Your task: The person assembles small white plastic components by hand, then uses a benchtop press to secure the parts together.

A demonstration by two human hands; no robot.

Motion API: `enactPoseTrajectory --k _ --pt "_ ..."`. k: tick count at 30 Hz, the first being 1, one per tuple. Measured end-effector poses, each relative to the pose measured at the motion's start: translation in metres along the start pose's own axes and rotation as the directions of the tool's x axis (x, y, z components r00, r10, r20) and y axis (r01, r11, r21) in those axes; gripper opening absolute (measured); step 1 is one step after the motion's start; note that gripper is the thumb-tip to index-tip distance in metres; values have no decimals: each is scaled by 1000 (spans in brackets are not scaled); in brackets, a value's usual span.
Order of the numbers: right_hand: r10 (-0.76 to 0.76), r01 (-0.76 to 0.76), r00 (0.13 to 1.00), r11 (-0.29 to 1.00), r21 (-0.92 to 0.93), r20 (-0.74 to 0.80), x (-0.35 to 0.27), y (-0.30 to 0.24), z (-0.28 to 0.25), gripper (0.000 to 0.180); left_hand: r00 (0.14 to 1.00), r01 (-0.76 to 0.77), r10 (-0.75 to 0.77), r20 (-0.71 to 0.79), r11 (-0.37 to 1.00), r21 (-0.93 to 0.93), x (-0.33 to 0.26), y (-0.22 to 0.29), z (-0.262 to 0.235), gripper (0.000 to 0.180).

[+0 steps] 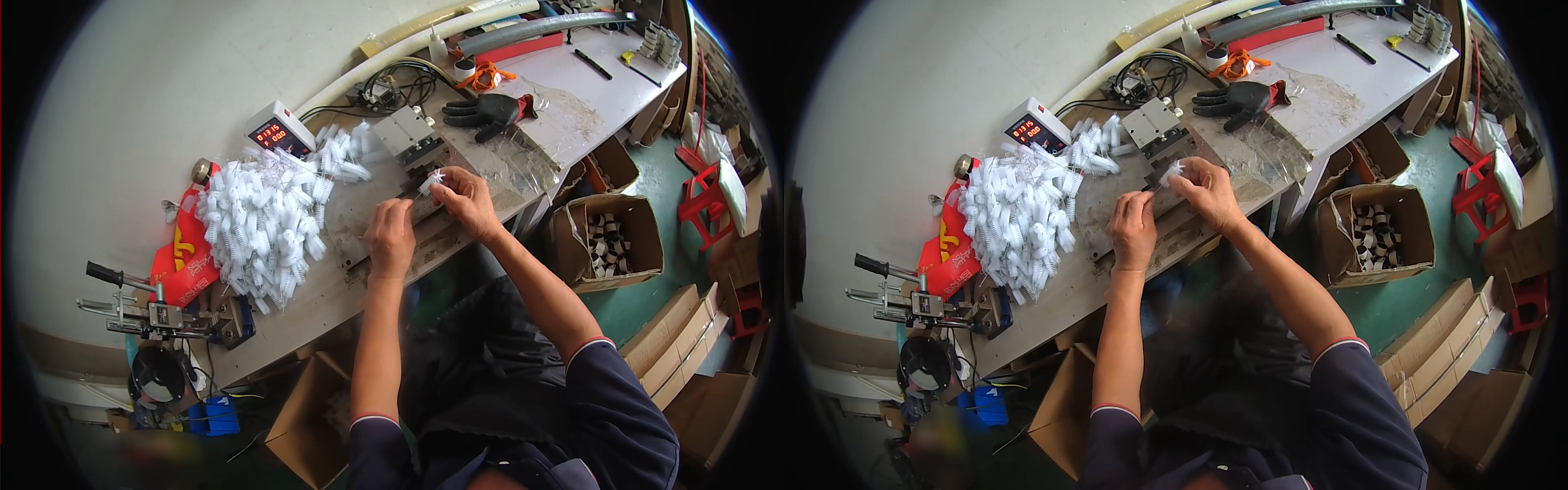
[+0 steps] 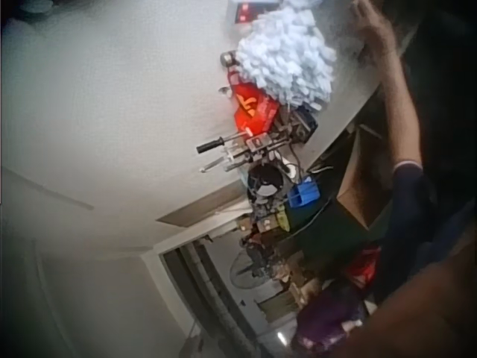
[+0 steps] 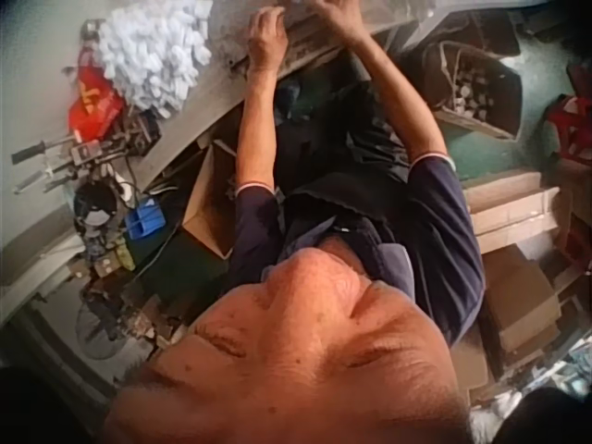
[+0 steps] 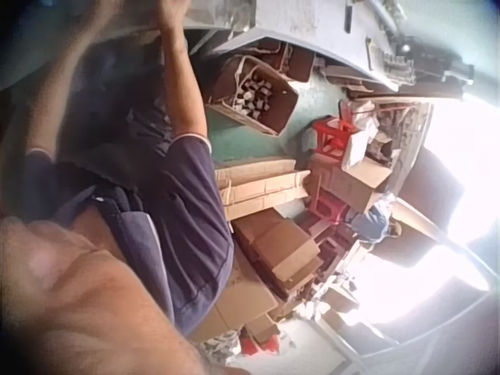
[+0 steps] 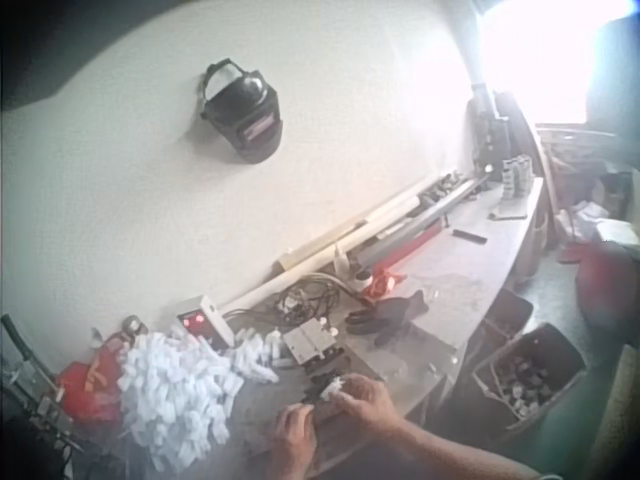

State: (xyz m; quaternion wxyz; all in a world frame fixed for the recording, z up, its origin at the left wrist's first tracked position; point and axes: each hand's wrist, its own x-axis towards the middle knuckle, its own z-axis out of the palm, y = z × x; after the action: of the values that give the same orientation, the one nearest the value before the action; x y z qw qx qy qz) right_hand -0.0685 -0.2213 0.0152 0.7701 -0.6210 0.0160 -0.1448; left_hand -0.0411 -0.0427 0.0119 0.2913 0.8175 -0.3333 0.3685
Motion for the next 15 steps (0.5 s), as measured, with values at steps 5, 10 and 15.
enactPoseTrajectory --k 5,10,15 --pt "2 1 998 998 -67 57 2 4 -7 22 999 -16 16 44 1000 -2 1 5 0 16" --pt "24 -6 981 995 -97 192 -2 1 -5 18 997 72 -70 35 996 -59 0 9 -2 11" --pt "24 35 937 986 -162 348 -2 1 -2 20 949 315 -296 108 909 -274 -16 18 -2 12"
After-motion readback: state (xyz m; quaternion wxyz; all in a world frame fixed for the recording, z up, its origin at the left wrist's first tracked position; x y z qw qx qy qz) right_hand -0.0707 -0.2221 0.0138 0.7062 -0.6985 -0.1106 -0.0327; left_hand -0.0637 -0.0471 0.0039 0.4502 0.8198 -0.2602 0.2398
